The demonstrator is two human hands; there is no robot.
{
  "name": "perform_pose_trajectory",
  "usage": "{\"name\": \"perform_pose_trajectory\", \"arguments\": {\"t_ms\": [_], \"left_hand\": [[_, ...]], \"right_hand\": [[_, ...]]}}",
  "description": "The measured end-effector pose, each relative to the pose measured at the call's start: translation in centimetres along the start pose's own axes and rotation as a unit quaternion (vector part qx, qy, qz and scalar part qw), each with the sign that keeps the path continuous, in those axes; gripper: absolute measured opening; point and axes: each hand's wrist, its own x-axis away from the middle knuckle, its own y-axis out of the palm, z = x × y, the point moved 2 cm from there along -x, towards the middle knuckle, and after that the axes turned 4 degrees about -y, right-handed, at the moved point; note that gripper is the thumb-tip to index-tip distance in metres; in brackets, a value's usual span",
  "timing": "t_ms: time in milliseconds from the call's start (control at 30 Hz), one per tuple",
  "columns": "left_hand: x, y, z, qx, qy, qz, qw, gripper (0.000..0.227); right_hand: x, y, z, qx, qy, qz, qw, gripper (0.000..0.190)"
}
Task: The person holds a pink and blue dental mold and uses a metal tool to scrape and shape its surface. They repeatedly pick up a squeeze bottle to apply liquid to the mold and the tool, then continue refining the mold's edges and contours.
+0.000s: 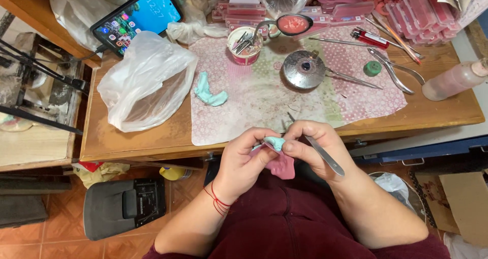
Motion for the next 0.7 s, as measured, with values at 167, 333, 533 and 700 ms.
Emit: {"name": "perform_pose_trajectory", "arguments": {"t_ms": [167,333,533,700], "left_hand": [[0.0,0.0,-1.1,0.025,-0.004,-0.013,1.0,0.022],[0.1,1.0,1.0,0.108,-0.044,-0.054,0.992,0.036],[0.1,0.8,-0.6,0.144,-0.017,-0.057,0.988,0.024],[-0.5,0.4,0.1,0.1,0.043,-0.048,0.993,0.018]], "right_hand": [[0.1,0.0,1.0,-0.091,0.013,-0.004,0.996,0.02],[0.2,0.3,0.0,-0.129,0.029,0.014,0.991,0.022],[0.9,-1.2,0.3,-0.048,-0.142,0.098,0.984,0.079],[2.4,-0.4,-2.1,-0.056,-0.21,0.1,0.971,0.051]]}}
